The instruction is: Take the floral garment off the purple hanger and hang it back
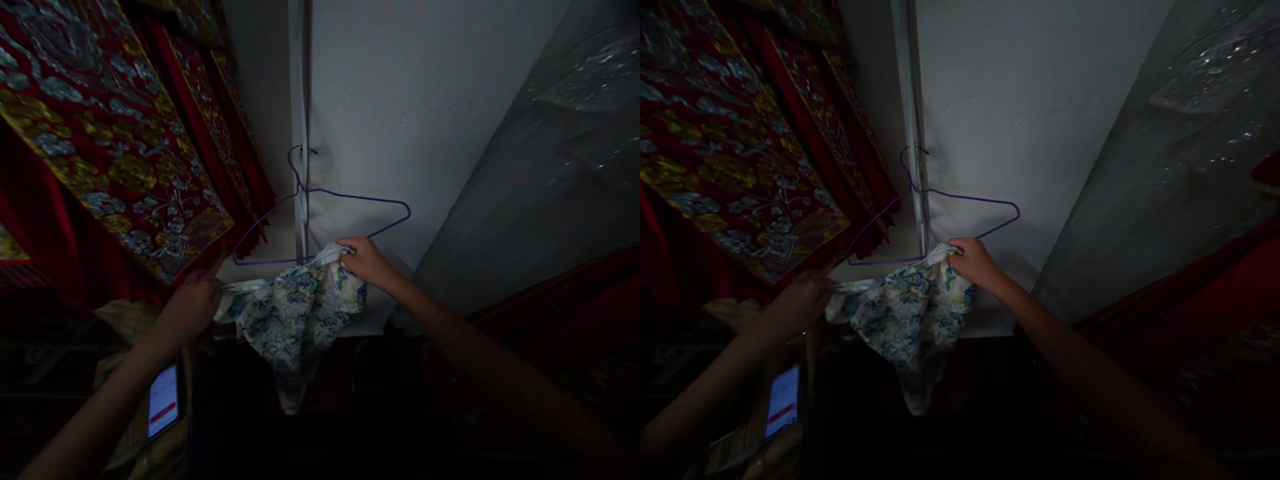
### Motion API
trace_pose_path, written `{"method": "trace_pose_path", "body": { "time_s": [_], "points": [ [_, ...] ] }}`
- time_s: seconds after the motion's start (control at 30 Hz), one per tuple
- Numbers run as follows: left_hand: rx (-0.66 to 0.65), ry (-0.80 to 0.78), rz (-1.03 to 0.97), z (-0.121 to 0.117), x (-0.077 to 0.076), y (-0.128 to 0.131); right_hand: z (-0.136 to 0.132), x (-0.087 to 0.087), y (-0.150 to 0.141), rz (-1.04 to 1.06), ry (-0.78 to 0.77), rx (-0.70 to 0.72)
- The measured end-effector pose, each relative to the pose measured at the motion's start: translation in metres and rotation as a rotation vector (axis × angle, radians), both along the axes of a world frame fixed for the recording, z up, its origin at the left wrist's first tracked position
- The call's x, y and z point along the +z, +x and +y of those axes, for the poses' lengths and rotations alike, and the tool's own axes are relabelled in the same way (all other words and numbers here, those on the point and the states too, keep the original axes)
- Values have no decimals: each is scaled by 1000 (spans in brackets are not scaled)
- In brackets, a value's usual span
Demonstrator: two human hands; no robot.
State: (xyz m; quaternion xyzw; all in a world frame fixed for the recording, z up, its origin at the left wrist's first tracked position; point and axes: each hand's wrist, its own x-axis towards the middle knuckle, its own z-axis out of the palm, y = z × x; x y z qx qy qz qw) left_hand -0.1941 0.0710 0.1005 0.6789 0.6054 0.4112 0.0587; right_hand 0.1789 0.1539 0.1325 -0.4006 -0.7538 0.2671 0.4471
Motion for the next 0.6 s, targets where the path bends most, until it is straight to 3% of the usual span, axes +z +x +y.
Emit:
{"method": "trace_pose_path", "body": {
  "time_s": [0.13,0.27,0.4,0.6],
  "points": [
    [97,-137,297,9,42,12,-6,4,-2,27,-92,16],
    [70,-113,231,13,72,22,-8,-1,-7,24,-91,17],
    [167,-130,284,2,85,19,-4,-6,-8,-31,-43,-13],
    [175,-124,386,-25,97,11,9,-11,-10,13,-109,-90]
  ]
}}
